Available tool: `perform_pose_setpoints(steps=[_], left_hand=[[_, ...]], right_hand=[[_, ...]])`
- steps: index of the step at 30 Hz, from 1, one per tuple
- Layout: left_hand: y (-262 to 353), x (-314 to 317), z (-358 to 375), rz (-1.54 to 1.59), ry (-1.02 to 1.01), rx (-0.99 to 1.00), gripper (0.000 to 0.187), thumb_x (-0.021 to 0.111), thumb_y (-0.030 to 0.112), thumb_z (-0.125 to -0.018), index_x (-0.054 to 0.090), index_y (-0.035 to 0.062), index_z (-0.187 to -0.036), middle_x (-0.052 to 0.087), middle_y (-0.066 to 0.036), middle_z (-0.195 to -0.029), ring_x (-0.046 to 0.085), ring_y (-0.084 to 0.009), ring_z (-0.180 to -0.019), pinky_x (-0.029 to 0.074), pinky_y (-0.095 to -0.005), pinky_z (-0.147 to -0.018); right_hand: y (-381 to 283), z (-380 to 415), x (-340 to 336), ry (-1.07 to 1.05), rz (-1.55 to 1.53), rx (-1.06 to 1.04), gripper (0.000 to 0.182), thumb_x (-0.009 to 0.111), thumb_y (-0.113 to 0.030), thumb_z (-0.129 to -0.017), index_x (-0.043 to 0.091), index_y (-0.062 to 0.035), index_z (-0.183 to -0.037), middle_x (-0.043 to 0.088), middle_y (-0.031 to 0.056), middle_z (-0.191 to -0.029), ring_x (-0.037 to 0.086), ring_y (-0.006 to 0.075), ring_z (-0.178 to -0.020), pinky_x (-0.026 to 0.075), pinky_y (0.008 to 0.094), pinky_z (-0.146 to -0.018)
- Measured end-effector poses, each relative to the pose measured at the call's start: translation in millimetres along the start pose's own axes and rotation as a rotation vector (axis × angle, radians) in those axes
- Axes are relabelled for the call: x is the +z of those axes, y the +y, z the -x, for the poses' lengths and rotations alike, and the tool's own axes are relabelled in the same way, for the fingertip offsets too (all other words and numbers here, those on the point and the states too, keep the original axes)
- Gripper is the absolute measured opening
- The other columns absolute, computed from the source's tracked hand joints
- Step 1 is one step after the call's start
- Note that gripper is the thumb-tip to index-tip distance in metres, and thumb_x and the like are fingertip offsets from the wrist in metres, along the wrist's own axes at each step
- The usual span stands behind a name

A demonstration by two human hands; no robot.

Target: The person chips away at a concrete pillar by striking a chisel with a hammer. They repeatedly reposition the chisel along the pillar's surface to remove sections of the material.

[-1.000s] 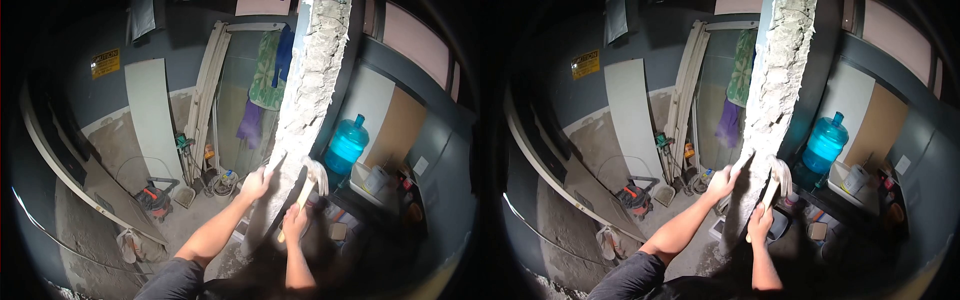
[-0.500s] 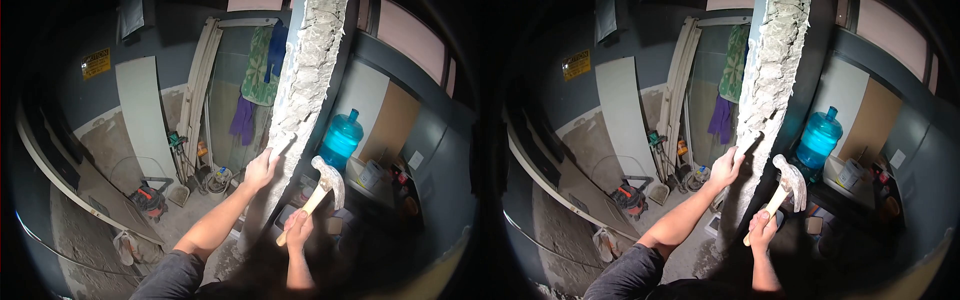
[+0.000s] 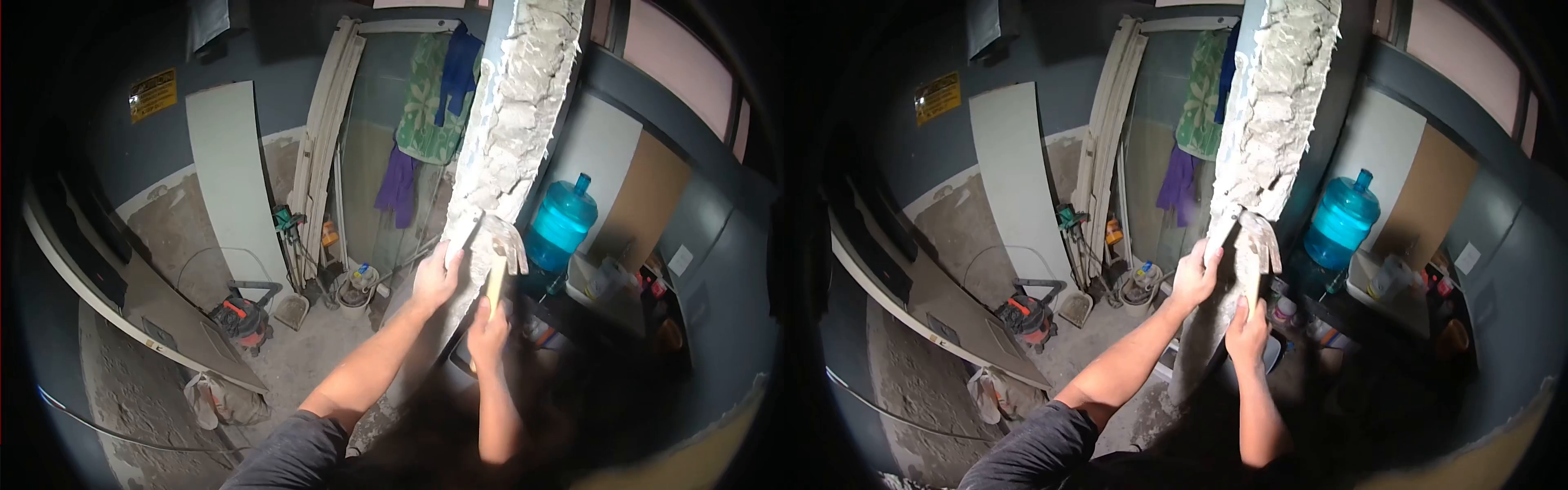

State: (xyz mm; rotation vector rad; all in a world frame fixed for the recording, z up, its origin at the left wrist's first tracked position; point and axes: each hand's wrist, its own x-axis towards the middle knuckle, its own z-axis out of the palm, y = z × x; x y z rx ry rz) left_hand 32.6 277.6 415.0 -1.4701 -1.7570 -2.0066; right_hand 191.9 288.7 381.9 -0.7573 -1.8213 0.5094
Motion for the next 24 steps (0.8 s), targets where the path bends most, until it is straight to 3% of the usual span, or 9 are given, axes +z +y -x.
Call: perform_pose_setpoints(steps=[2,3,6,10,11,16,18,20,24], left_hand=[[3.4,0.5,-2.8,0.009,0.03,0.032,0.032,0.053,0.031,-0.101,0.056,0.0046,-0.118,0.066,-0.028,-0.083,0.065,-0.0489,-0.078,0.051,-0.0536,-0.068],[3.8,0.3,-1.4,-0.003,0.0,-0.047,0.032,0.054,0.031,-0.1,0.057,0.0044,-0.118,0.066,-0.029,-0.084,0.065,-0.0498,-0.079,0.05,-0.0545,-0.069],[11.2,3.0,-1.2,0.034,0.002,-0.091,0.033,0.053,0.032,-0.1,0.057,0.0042,-0.118,0.066,-0.029,-0.081,0.065,-0.0502,-0.08,0.051,-0.0546,-0.07],[16.4,7.0,1.3,0.017,0.008,-0.115,0.035,0.053,0.034,-0.1,0.057,0.0037,-0.118,0.066,-0.03,-0.08,0.065,-0.0506,-0.081,0.051,-0.0553,-0.07],[19.1,6.7,0.2,0.008,-0.003,-0.148,0.036,0.053,0.034,-0.1,0.056,0.0039,-0.119,0.066,-0.03,-0.08,0.064,-0.0512,-0.081,0.051,-0.0563,-0.07],[11.8,15.3,7.4,-0.02,0.04,-0.095,0.037,0.053,0.035,-0.1,0.054,0.0051,-0.121,0.066,-0.032,-0.081,0.064,-0.0531,-0.08,0.05,-0.059,-0.07],[15.2,18.1,4.4,-0.041,0.028,-0.177,0.037,0.053,0.035,-0.099,0.053,0.0065,-0.123,0.066,-0.032,-0.081,0.063,-0.0538,-0.079,0.051,-0.0596,-0.07],[16.7,18.9,5.0,-0.081,-0.001,-0.24,0.037,0.053,0.036,-0.099,0.053,0.0072,-0.123,0.066,-0.032,-0.081,0.063,-0.0535,-0.078,0.051,-0.0595,-0.07],[15.7,22.3,5.2,-0.047,0.058,-0.155,0.038,0.054,0.036,-0.099,0.053,0.0071,-0.123,0.066,-0.031,-0.079,0.063,-0.0529,-0.076,0.051,-0.0594,-0.069]], right_hand=[[-7.6,2.7,-9.7,0.066,-0.134,0.108,0.03,0.053,-0.027,-0.102,0.053,0.0011,-0.093,0.059,0.0213,-0.068,0.064,0.0387,-0.062,0.047,0.0468,-0.056],[-15.3,7.1,-15.2,0.119,-0.217,0.094,0.03,0.053,-0.028,-0.102,0.053,0.0005,-0.093,0.058,0.0142,-0.064,0.062,0.0281,-0.055,0.046,0.0402,-0.051],[-51.4,-0.7,-29.8,0.216,-0.512,-0.176,0.03,0.051,-0.029,-0.104,0.053,-0.0012,-0.092,0.054,0.006,-0.065,0.054,0.0122,-0.052,0.04,0.0302,-0.046],[-33.2,-18.6,-19.4,0.212,-0.087,-0.341,0.028,0.053,-0.025,-0.101,0.053,0.0023,-0.096,0.059,0.022,-0.069,0.061,0.0409,-0.061,0.047,0.0451,-0.057],[-32.3,-18.1,-15.8,0.092,-0.034,-0.174,0.029,0.055,-0.025,-0.1,0.054,0.0039,-0.097,0.062,0.0292,-0.078,0.06,0.0522,-0.075,0.047,0.0534,-0.065],[-31.0,-10.9,-28.8,-0.083,0.108,0.05,0.034,0.055,-0.029,-0.101,0.054,0.0046,-0.097,0.063,0.029,-0.082,0.063,0.048,-0.076,0.047,0.0529,-0.066],[-30.6,-12.9,-27.4,0.067,-0.201,0.002,0.027,0.05,-0.027,-0.104,0.056,-0.0013,-0.098,0.057,0.0076,-0.069,0.057,0.0179,-0.058,0.045,0.0309,-0.052],[-61.8,-13.7,-33.7,0.129,-0.64,0.013,0.026,0.051,-0.025,-0.104,0.052,0.0007,-0.097,0.05,0.0019,-0.069,0.05,0.0106,-0.059,0.043,0.028,-0.054],[-29.2,-22.0,-10.7,0.213,-0.388,-0.147,0.026,0.053,-0.024,-0.103,0.051,0.0012,-0.096,0.054,0.0078,-0.069,0.055,0.0199,-0.055,0.046,0.0336,-0.054]])
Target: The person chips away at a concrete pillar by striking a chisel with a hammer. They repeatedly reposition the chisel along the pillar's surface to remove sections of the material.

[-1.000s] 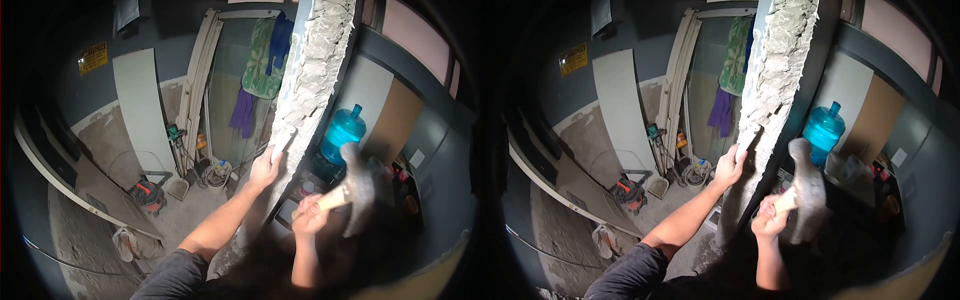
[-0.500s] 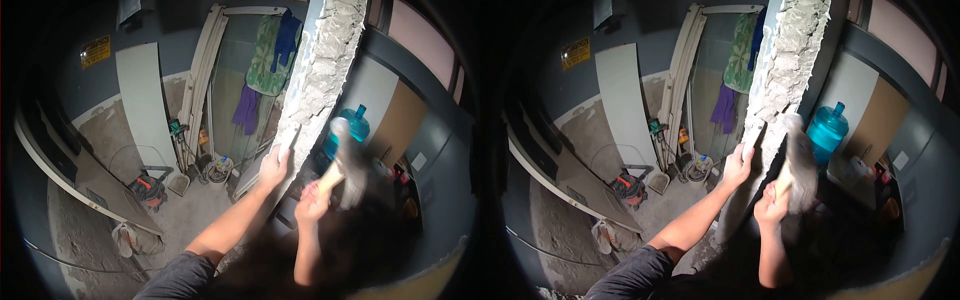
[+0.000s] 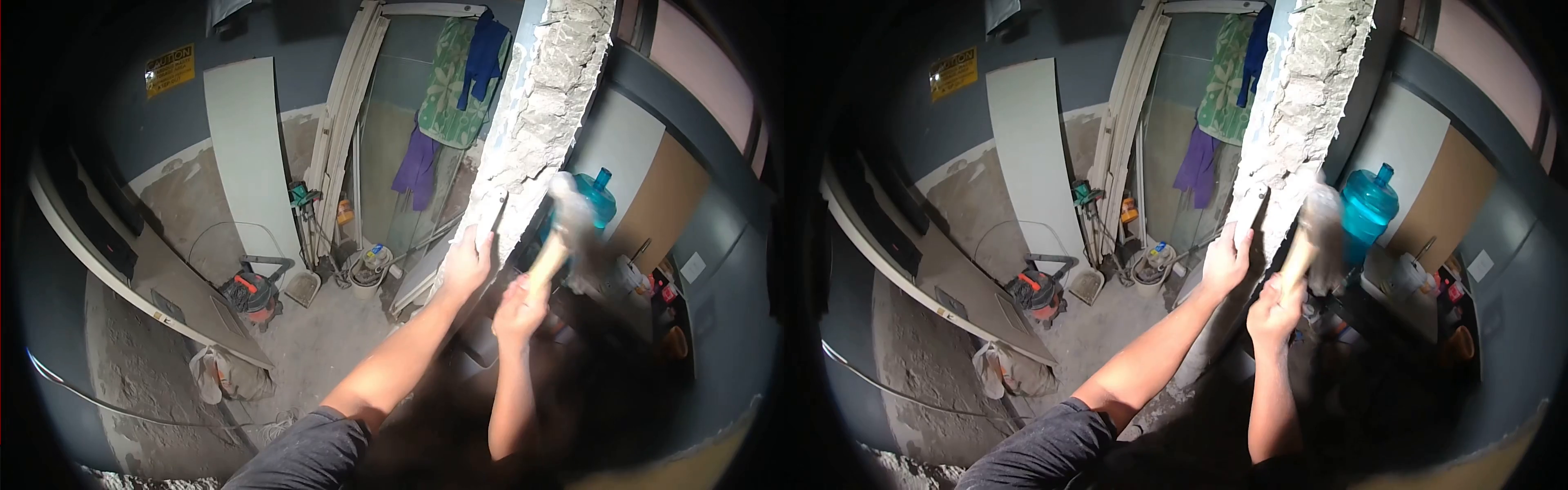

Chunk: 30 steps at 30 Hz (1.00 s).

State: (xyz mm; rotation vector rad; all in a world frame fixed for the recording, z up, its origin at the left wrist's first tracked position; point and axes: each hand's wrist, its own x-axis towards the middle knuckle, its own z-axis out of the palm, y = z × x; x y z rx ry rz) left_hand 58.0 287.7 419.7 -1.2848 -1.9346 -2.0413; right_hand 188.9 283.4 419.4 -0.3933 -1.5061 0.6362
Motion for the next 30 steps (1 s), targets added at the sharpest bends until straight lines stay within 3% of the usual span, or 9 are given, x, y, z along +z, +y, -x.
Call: perform_pose_setpoints(steps=[2,5,10,15,18,20,24,26,30], left_hand=[[2.3,-1.0,0.5,-0.004,0.001,0.014,0.035,0.054,0.031,-0.1,0.055,-0.001,-0.113,0.064,-0.029,-0.073,0.065,-0.0482,-0.071,0.05,-0.056,-0.063],[1.8,-3.5,1.0,-0.051,0.046,0.081,0.037,0.053,0.033,-0.1,0.054,-0.0012,-0.113,0.065,-0.031,-0.078,0.064,-0.0514,-0.075,0.051,-0.0587,-0.066],[5.6,-2.0,1.2,-0.066,0.001,-0.006,0.039,0.052,0.034,-0.1,0.053,-0.0018,-0.115,0.065,-0.033,-0.082,0.063,-0.0527,-0.08,0.05,-0.0597,-0.07],[11.7,-1.6,6.3,-0.057,0.004,-0.02,0.04,0.051,0.036,-0.101,0.053,-0.0019,-0.115,0.064,-0.034,-0.083,0.063,-0.0532,-0.081,0.05,-0.0602,-0.071],[16.3,-2.8,3.8,-0.03,0.007,-0.039,0.041,0.052,0.036,-0.1,0.053,-0.0023,-0.116,0.064,-0.034,-0.083,0.063,-0.0534,-0.081,0.05,-0.0604,-0.071],[6.8,0.6,7.9,-0.071,-0.013,-0.08,0.043,0.052,0.038,-0.1,0.053,-0.0028,-0.115,0.064,-0.034,-0.083,0.063,-0.053,-0.081,0.05,-0.0592,-0.071],[-32.8,-31.2,49.5,-0.085,-0.164,-0.151,0.053,0.051,0.047,-0.098,0.058,-0.0015,-0.118,0.067,-0.033,-0.094,0.063,-0.0525,-0.093,0.048,-0.059,-0.081],[-95.0,-54.1,81.6,-0.299,-0.327,-0.22,0.049,0.052,0.047,-0.098,0.059,0.0001,-0.112,0.067,-0.033,-0.092,0.063,-0.0521,-0.092,0.049,-0.0582,-0.079],[-196.6,-129.7,160.4,-0.63,-0.477,-0.364,0.045,0.057,0.044,-0.094,0.057,0.0032,-0.112,0.069,-0.026,-0.099,0.065,-0.0458,-0.097,0.051,-0.0548,-0.083]], right_hand=[[4.9,0.1,0.1,-0.291,0.468,0.115,0.029,0.056,-0.026,-0.101,0.054,0.0024,-0.094,0.061,0.0282,-0.075,0.064,0.0469,-0.072,0.048,0.0497,-0.063],[-3.0,8.0,-10.3,-0.282,0.406,0.188,0.032,0.056,-0.03,-0.101,0.057,0.0014,-0.096,0.063,0.0293,-0.076,0.065,0.0479,-0.078,0.048,0.0518,-0.064],[-33.7,0.4,-9.5,-0.042,-0.178,0.227,0.025,0.054,-0.024,-0.103,0.052,0.0001,-0.095,0.052,0.0027,-0.067,0.052,0.011,-0.056,0.044,0.0286,-0.051],[1.7,-3.9,-4.7,-0.236,0.384,0.014,0.027,0.056,-0.022,-0.101,0.053,0.0042,-0.094,0.057,0.0257,-0.072,0.06,0.0466,-0.068,0.046,0.0482,-0.061],[-1.9,7.0,-20.6,-0.287,0.451,0.182,0.039,0.053,-0.033,-0.102,0.057,0.0054,-0.095,0.062,0.029,-0.077,0.062,0.0471,-0.075,0.046,0.0497,-0.067],[-0.1,23.9,-34.9,-0.28,0.342,0.384,0.04,0.052,-0.034,-0.102,0.06,0.0045,-0.095,0.061,0.026,-0.073,0.062,0.043,-0.071,0.048,0.0473,-0.067],[10.1,86.4,-63.9,-0.153,-0.036,0.594,0.033,0.053,-0.03,-0.104,0.059,-0.0003,-0.091,0.053,0.0008,-0.06,0.049,0.0076,-0.048,0.042,0.0258,-0.046],[25.2,121.2,-84.1,-0.184,0.025,0.527,0.031,0.049,-0.03,-0.106,0.051,-0.0057,-0.086,0.045,-0.0025,-0.055,0.044,0.0066,-0.04,0.036,0.0234,-0.036],[86.6,195.9,-115.2,-0.201,0.303,0.54,0.037,0.055,-0.033,-0.103,0.056,-0.0026,-0.081,0.051,0.0005,-0.058,0.049,0.0096,-0.047,0.04,0.0292,-0.045]])
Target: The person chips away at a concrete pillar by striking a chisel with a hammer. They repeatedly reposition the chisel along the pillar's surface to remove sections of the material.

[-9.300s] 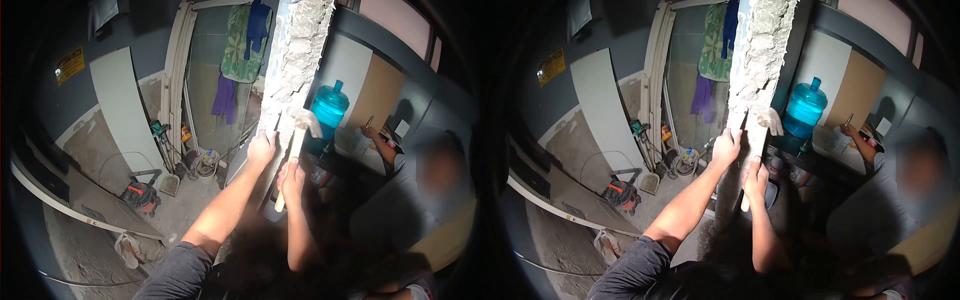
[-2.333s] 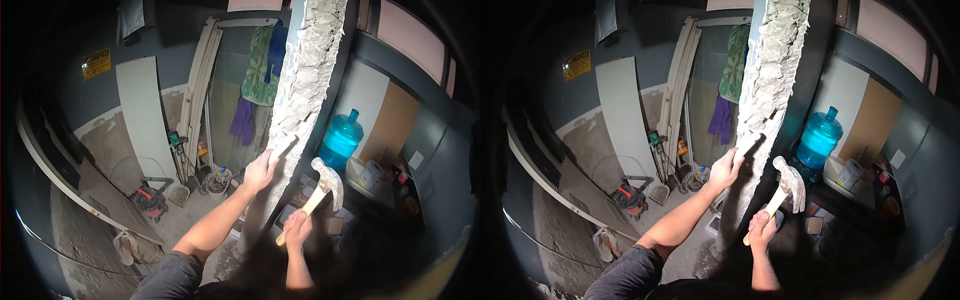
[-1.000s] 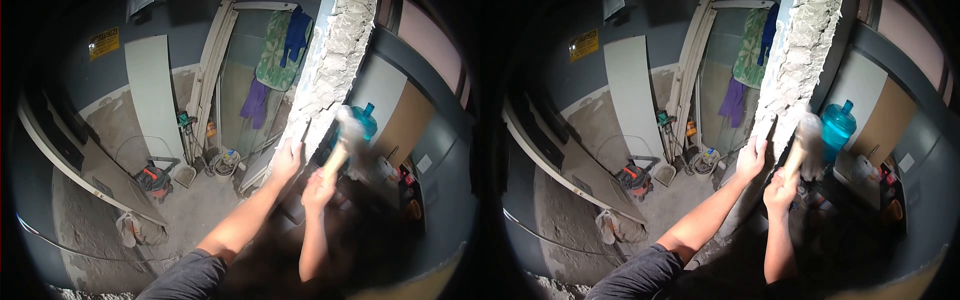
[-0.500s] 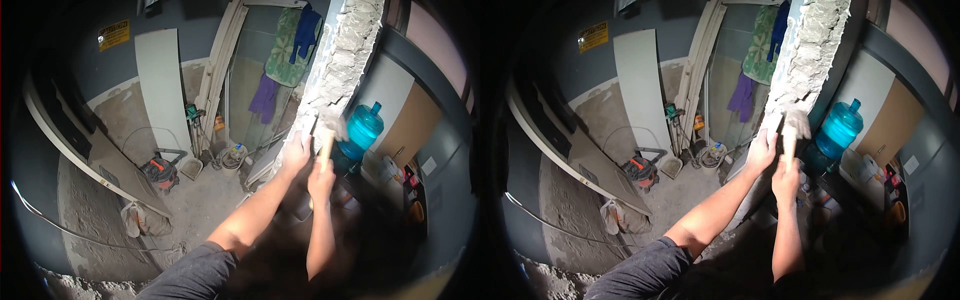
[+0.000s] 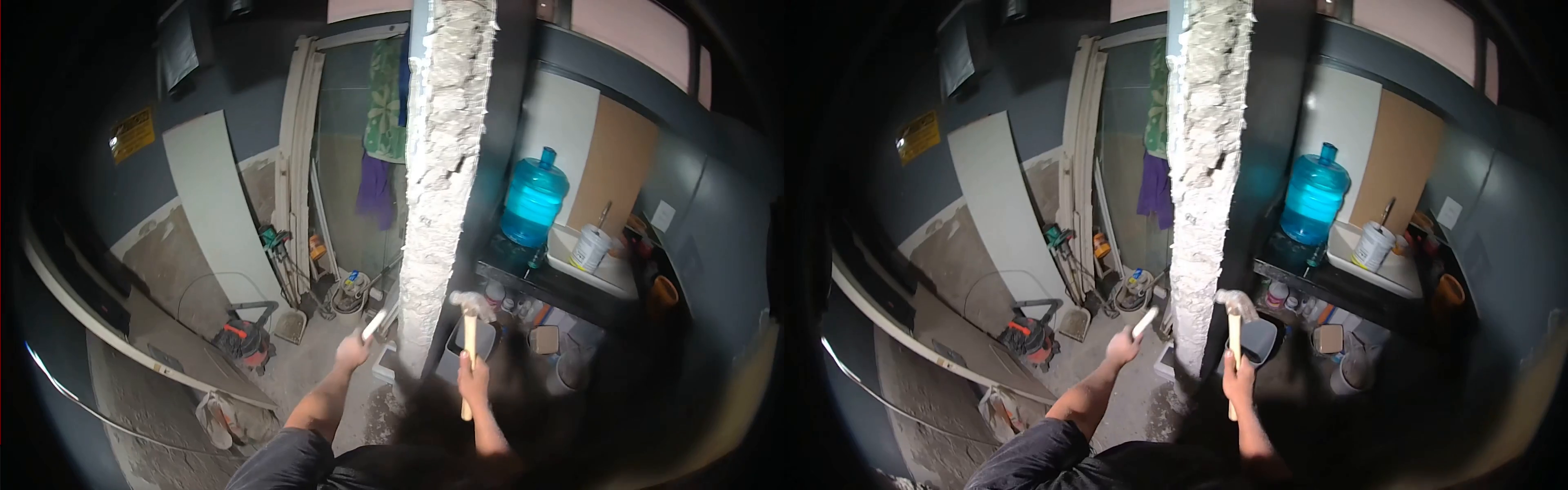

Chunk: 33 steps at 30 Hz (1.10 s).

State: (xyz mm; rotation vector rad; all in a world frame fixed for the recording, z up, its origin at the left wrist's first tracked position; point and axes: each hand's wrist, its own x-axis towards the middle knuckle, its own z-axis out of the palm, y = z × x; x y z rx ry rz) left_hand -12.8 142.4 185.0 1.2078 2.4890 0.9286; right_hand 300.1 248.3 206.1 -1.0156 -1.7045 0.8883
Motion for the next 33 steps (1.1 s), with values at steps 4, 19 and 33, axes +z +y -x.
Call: perform_pose_setpoints(steps=[4,19,33], left_hand=[[-74.1,17.0,16.0,-0.127,-0.023,-0.09,0.04,0.058,0.043,-0.095,0.058,0.0043,-0.106,0.071,-0.022,-0.093,0.066,-0.0443,-0.094,0.052,-0.0537,-0.082],[288.3,-111.6,-49.2,0.274,0.425,0.722,0.033,0.056,0.03,-0.099,0.059,0.0,-0.113,0.063,-0.024,-0.075,0.065,-0.0414,-0.072,0.05,-0.0478,-0.065],[316.9,-114.8,-55.2,0.173,0.35,0.582,0.038,0.052,0.037,-0.101,0.057,-0.0005,-0.103,0.064,-0.026,-0.072,0.067,-0.0428,-0.073,0.052,-0.0499,-0.066]], right_hand=[[2.7,25.8,-0.8,-0.003,0.124,0.111,0.041,0.067,-0.035,-0.094,0.06,0.0026,-0.079,0.057,0.0152,-0.063,0.06,0.0248,-0.06,0.047,0.0417,-0.059],[-79.7,-19.1,-18.5,-0.09,-0.564,0.347,0.04,0.048,-0.04,-0.105,0.051,-0.0045,-0.086,0.046,-0.0004,-0.057,0.043,0.0079,-0.042,0.036,0.0244,-0.037],[-186.2,-83.0,-93.8,0.134,-0.798,-0.405,0.057,0.039,-0.057,-0.103,0.047,-0.0015,-0.093,0.048,0.0071,-0.066,0.046,0.0124,-0.049,0.042,0.0256,-0.046]])
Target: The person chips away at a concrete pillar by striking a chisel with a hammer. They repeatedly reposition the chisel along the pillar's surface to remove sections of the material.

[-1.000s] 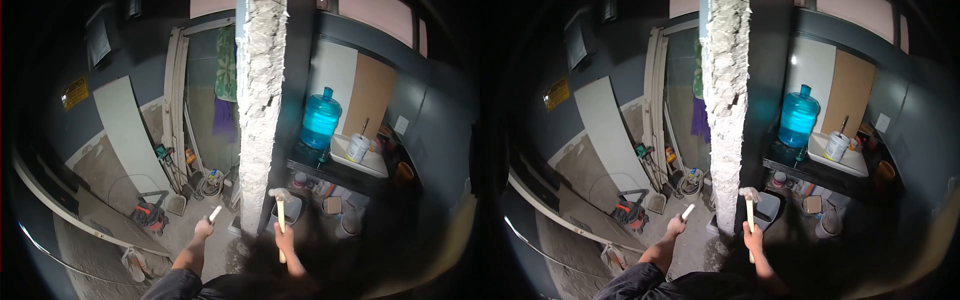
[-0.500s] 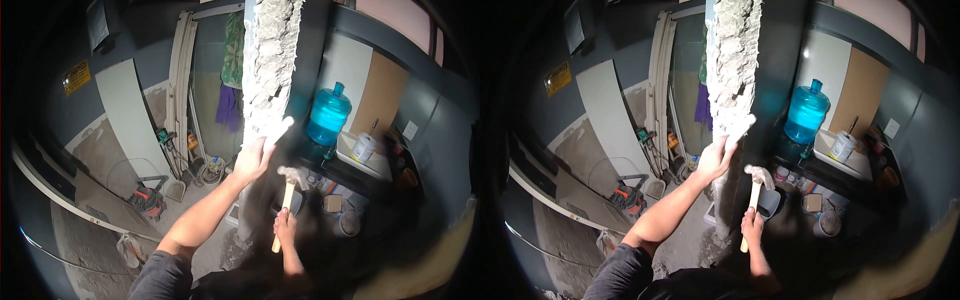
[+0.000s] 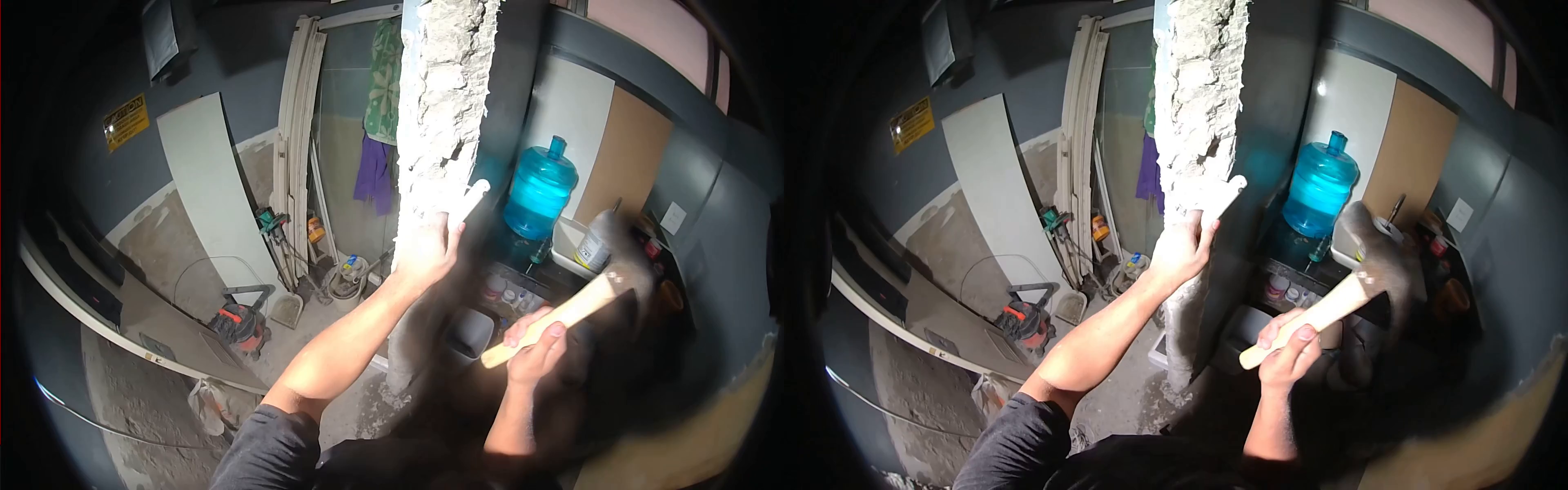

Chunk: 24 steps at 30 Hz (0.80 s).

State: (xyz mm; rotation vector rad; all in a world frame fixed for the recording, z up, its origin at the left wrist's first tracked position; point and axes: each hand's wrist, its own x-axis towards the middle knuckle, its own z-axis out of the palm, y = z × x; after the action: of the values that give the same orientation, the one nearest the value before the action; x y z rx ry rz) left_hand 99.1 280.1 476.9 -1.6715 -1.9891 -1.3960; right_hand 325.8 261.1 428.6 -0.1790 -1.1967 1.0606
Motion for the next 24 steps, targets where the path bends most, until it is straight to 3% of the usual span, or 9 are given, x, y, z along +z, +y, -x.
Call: perform_pose_setpoints(steps=[4,6,9,11,13,15,21,24], left_hand=[[3.8,-3.8,-0.2,-0.052,0.05,0.037,0.037,0.053,0.036,-0.1,0.056,-0.0002,-0.099,0.064,-0.024,-0.068,0.066,-0.044,-0.07,0.053,-0.0511,-0.064],[9.7,-5.4,-1.0,-0.106,0.029,-0.002,0.036,0.055,0.036,-0.1,0.055,0.0003,-0.094,0.063,-0.023,-0.066,0.066,-0.0442,-0.067,0.053,-0.0517,-0.062],[10.6,-6.4,-3.0,-0.087,0.016,0.04,0.036,0.054,0.033,-0.1,0.054,-0.0033,-0.097,0.064,-0.025,-0.067,0.066,-0.0452,-0.064,0.053,-0.0541,-0.061],[11.9,-9.0,-2.0,-0.089,-0.002,0.025,0.036,0.054,0.033,-0.1,0.054,-0.0029,-0.097,0.065,-0.025,-0.068,0.066,-0.0453,-0.065,0.053,-0.0542,-0.061],[11.9,-12.1,-2.0,-0.092,-0.007,0.017,0.036,0.054,0.034,-0.1,0.054,-0.0025,-0.096,0.065,-0.025,-0.068,0.066,-0.0454,-0.066,0.054,-0.0542,-0.062],[9.2,-13.8,-0.9,-0.129,-0.018,0.0,0.036,0.054,0.034,-0.1,0.054,-0.0018,-0.095,0.065,-0.025,-0.068,0.067,-0.045,-0.067,0.054,-0.0538,-0.064],[14.7,-13.0,-1.1,-0.108,-0.029,-0.03,0.035,0.055,0.033,-0.099,0.054,-0.0017,-0.095,0.066,-0.024,-0.07,0.067,-0.044,-0.069,0.055,-0.0533,-0.064],[15.4,-15.6,-2.7,-0.148,-0.036,-0.025,0.036,0.054,0.034,-0.099,0.054,-0.0016,-0.095,0.066,-0.024,-0.069,0.067,-0.0441,-0.069,0.055,-0.0534,-0.064]], right_hand=[[-12.5,-21.7,9.1,0.046,-0.06,-0.052,0.061,0.038,-0.062,-0.101,0.047,-0.0025,-0.095,0.047,0.0076,-0.066,0.044,0.014,-0.05,0.041,0.0269,-0.046],[-12.5,-24.5,23.2,0.096,-0.222,-0.067,0.059,0.033,-0.056,-0.105,0.044,-0.0031,-0.083,0.047,0.0083,-0.067,0.046,0.0152,-0.051,0.042,0.0263,-0.049],[30.9,-21.9,40.5,0.104,-0.163,-0.084,0.054,0.036,-0.051,-0.106,0.045,-0.0024,-0.084,0.047,0.0064,-0.063,0.046,0.0139,-0.049,0.04,0.0259,-0.046],[77.9,-12.2,42.5,0.023,-0.06,0.145,0.046,0.042,-0.044,-0.106,0.046,-0.0039,-0.085,0.046,0.0021,-0.061,0.044,0.0097,-0.047,0.037,0.0243,-0.043],[84.9,-12.9,41.8,-0.044,0.106,0.5,0.04,0.045,-0.04,-0.106,0.047,-0.0062,-0.085,0.044,-0.0017,-0.061,0.041,0.0062,-0.045,0.035,0.0228,-0.041],[74.2,-9.3,31.2,-0.01,0.031,0.523,0.042,0.044,-0.043,-0.106,0.047,-0.0059,-0.088,0.045,-0.001,-0.062,0.04,0.0067,-0.045,0.035,0.0227,-0.04],[29.6,-18.3,37.8,0.14,-0.068,-0.111,0.055,0.034,-0.05,-0.107,0.045,-0.0023,-0.082,0.046,0.0054,-0.065,0.045,0.013,-0.049,0.04,0.0238,-0.046],[42.2,-19.0,46.3,0.154,-0.127,-0.126,0.057,0.034,-0.052,-0.106,0.045,-0.0024,-0.081,0.046,0.0057,-0.064,0.045,0.0137,-0.049,0.042,0.025,-0.047]])
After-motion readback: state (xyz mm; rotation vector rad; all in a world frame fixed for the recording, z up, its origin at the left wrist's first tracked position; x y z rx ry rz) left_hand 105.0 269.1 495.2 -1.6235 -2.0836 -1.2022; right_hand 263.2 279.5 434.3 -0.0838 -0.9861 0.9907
